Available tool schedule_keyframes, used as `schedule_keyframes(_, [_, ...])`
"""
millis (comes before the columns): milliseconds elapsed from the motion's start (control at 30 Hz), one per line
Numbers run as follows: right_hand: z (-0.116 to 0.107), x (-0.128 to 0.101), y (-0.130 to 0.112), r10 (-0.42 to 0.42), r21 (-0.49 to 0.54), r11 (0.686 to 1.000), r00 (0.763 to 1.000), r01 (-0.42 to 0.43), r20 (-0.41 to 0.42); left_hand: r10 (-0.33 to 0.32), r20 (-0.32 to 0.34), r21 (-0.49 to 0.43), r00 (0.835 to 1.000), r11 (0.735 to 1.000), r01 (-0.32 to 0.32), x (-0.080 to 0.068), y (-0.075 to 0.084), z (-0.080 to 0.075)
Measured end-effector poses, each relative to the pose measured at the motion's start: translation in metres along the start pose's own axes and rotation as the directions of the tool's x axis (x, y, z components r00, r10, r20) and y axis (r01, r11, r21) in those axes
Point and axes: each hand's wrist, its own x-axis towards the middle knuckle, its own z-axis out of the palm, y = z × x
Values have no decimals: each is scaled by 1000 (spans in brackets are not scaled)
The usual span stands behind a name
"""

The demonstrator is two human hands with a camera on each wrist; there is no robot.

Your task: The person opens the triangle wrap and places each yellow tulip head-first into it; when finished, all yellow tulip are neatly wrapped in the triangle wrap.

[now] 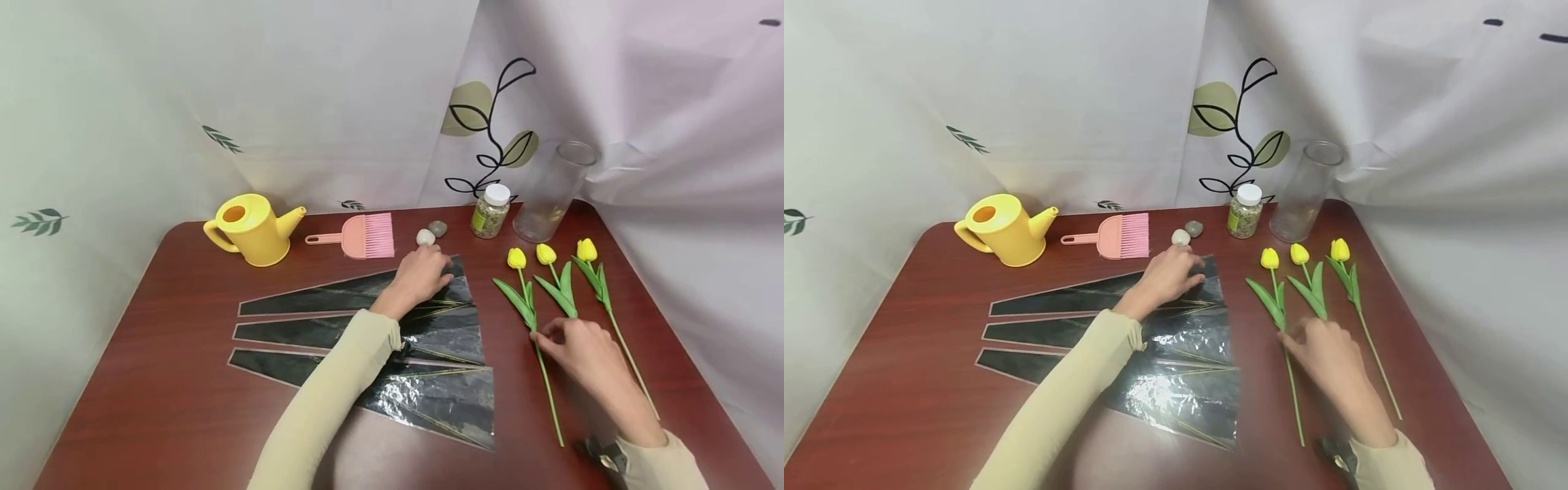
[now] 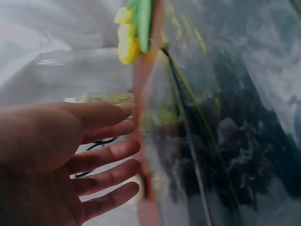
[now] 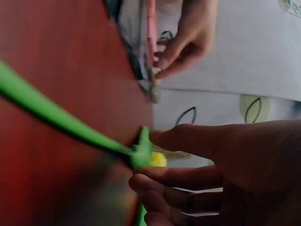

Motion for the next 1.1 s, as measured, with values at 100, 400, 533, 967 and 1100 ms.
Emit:
schedule_keyframes(100, [6, -7, 2, 41, 22, 999, 999, -41, 29, -21, 11, -15, 1000, 1000, 21, 6, -1, 7])
schedule_keyframes(400, [17, -7, 0, 36, 45, 998, 998, -33, -54, -55, -17, -70, 998, 996, 53, 7, -7, 14])
schedule_keyframes(533, [19, -8, 0, 55, 78, 996, 995, -49, -82, -57, -26, -91, 998, 994, 55, 10, -4, 16])
schedule_keyframes(967, [12, -11, -2, 114, 228, 971, 978, -72, -177, -24, -125, -88, 992, 996, 13, 9, 0, 14])
schedule_keyframes(1100, [7, -10, -3, 90, 251, 968, 967, -28, -240, -14, -146, -92, 989, 996, 1, 7, 1, 11])
